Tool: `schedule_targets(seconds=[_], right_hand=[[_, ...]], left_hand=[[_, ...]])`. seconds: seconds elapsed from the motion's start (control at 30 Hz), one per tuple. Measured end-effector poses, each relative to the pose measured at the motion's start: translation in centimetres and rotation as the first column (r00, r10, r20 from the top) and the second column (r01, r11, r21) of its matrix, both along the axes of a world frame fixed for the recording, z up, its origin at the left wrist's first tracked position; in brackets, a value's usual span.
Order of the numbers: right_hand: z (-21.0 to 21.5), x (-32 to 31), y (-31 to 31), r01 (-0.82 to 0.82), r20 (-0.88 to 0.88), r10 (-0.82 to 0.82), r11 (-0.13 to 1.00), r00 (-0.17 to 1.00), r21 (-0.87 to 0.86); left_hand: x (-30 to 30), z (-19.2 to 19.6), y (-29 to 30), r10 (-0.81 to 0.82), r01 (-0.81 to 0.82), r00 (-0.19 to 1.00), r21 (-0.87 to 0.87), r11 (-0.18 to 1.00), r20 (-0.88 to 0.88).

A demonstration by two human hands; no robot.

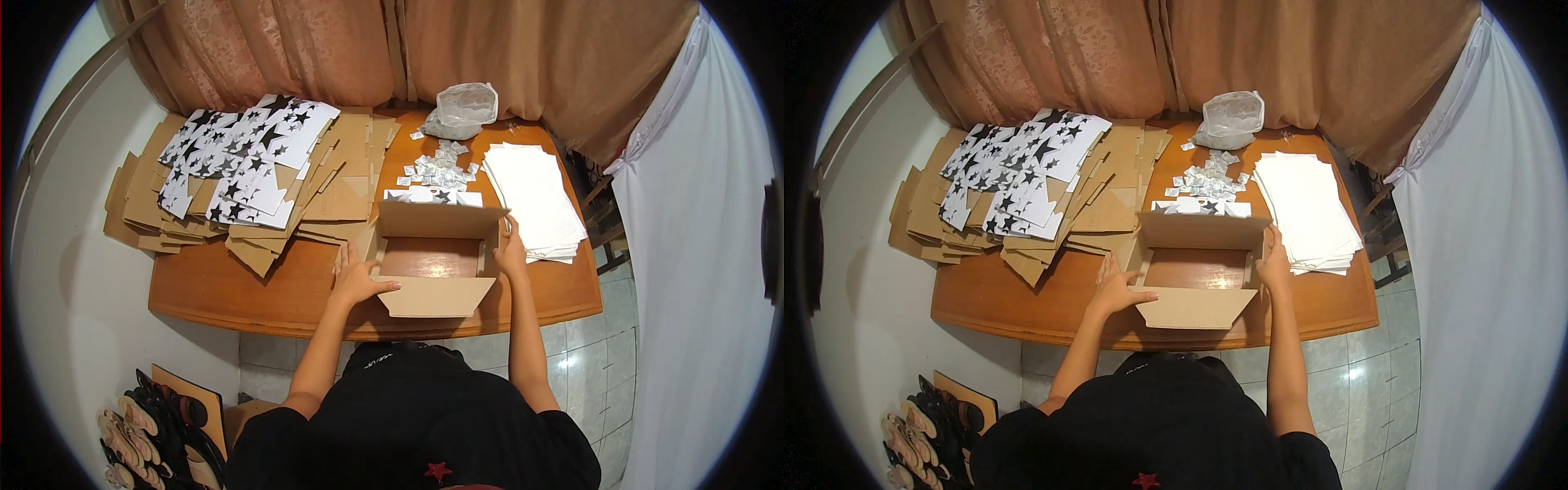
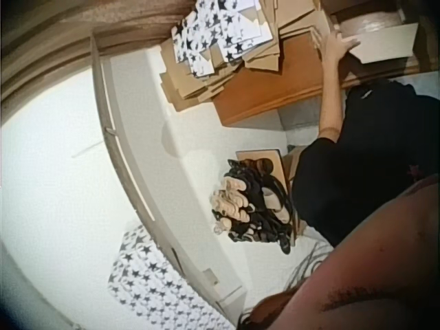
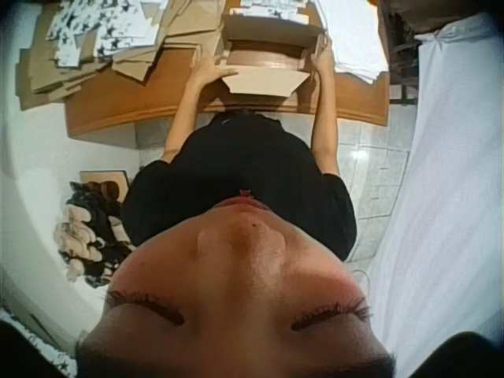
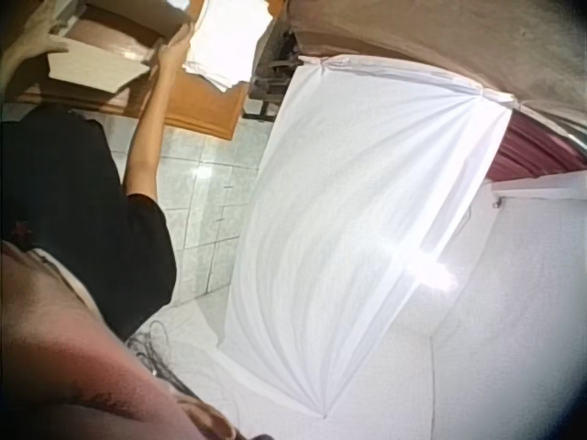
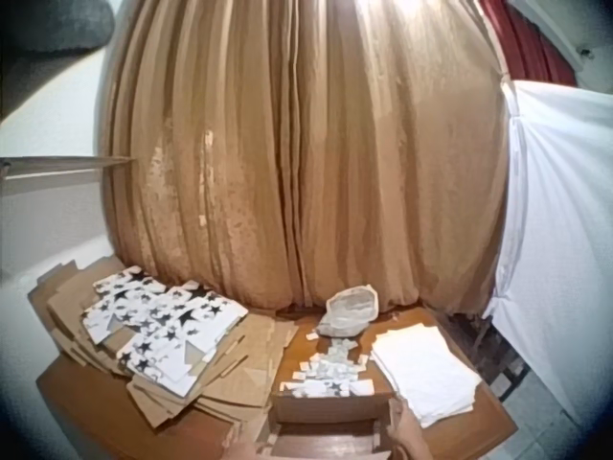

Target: Folding flat cardboard into shoe boxes and lining them with tissue paper.

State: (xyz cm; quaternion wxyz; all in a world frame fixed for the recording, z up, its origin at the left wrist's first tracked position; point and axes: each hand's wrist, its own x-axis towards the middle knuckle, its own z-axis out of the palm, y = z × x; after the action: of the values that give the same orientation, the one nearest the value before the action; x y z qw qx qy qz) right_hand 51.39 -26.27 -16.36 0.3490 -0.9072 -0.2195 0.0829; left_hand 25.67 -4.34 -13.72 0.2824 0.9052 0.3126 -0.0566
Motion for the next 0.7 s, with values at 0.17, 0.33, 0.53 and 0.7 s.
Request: schedule_targets(seconds=[0.17,0.33,0.53,0.7], right_hand=[[-1.2,-0.5,-1.3,-0.141,0.196,0.126,0.988,0.972,0.065],[0.1,-2.1,-1.7,-0.191,0.201,0.169,0.977,0.965,0.093],[-0.2,-2.0,-2.6,-0.245,0.224,0.242,0.969,0.944,-0.012],[-2.1,-1.4,-3.7,-0.268,0.309,0.326,0.939,0.894,-0.216]], left_hand=[[0.2,-2.2,-0.4,0.087,-0.113,0.95,0.07,0.991,0.3],[1.0,-1.1,-0.3,-0.097,0.054,0.941,0.136,0.989,0.326],[3.7,-1.0,-1.1,-0.332,0.289,0.928,0.239,0.927,0.168],[7.3,0.1,-4.1,-0.487,0.48,0.862,0.086,0.873,0.138]])
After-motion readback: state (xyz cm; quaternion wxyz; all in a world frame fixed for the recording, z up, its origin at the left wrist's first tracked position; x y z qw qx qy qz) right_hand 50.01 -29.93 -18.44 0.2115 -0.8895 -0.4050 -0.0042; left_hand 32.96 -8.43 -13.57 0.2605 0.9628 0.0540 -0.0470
